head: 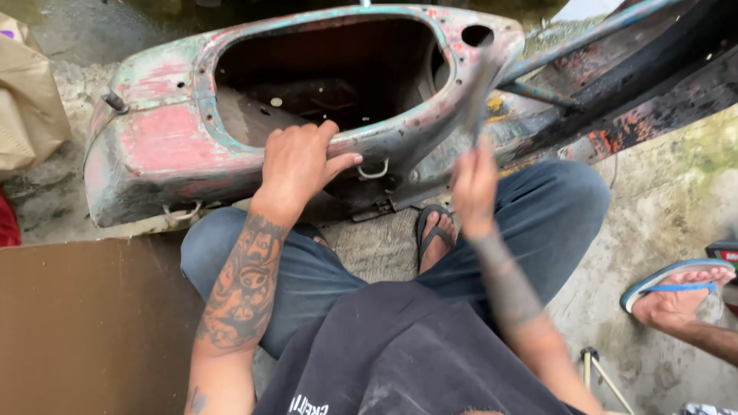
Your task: Cleaning the interior of a vintage scooter frame using a wire brush
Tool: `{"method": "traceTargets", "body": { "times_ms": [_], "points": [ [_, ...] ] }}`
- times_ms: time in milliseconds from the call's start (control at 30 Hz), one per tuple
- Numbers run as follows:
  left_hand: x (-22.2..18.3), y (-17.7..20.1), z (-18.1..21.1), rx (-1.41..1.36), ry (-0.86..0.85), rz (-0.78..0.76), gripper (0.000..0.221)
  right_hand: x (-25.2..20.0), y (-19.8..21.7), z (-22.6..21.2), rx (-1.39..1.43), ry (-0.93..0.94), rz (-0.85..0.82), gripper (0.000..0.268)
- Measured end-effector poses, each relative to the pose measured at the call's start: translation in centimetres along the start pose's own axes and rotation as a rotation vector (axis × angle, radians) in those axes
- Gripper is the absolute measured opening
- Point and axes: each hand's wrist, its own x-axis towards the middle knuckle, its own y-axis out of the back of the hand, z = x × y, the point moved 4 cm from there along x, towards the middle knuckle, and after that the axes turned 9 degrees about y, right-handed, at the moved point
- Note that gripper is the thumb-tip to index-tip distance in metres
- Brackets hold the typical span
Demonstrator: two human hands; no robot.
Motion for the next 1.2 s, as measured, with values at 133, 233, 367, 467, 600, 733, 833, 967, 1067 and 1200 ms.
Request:
{"method": "traceTargets", "body": {
  "times_ms": [133,233,367,467,600,733,833,967,1067,1200],
  "points": [
    [0.0,-0.1,0.2,0.058,-0.011,0.062,0.055,8.8,2.9,0.7,0.072,0.000,0.092,0.037],
    [0.2,-0.3,0.3,0.105,-0.004,0.052,0.057,3.4,2.7,-1.4,0.091,-0.193,-0.039,0.045],
    [0.6,-0.6,0.1,0.079,0.050,-0.030,0.059,-3.3,1.1,-5.8,-0.011,-0.154,-0.269,0.054],
    [0.6,-0.5,0.0,0.097,0.010,0.039,0.058,5.0,1.6,-1.8,-0.145,0.133,-0.118,0.044],
    [0.5,-0.4,0.1,0.079,0.018,0.013,0.058,17.6,5.8,3.0,-0.242,-0.049,-0.064,0.026],
    [0.5,-0.4,0.0,0.054,0.026,0.035,0.058,22.1,7.6,-0.6,0.051,0.005,-0.225,0.039],
    [0.6,-0.6,-0.2,0.038,0.019,0.020,0.058,25.6,8.2,2.0,-0.146,0.190,-0.389,0.015],
    [0.4,-0.4,0.0,0.037,0.002,0.024,0.055,29.5,7.5,7.8,-0.540,0.369,-0.557,0.030],
    [0.3,-0.1,0.1,0.033,-0.006,0.016,0.054,29.9,6.0,11.6,-0.770,0.545,-0.473,0.031],
    [0.0,0.3,0.2,0.051,-0.034,0.056,0.053,30.3,5.7,10.0,-0.977,0.319,-0.584,0.027]
  ]
}}
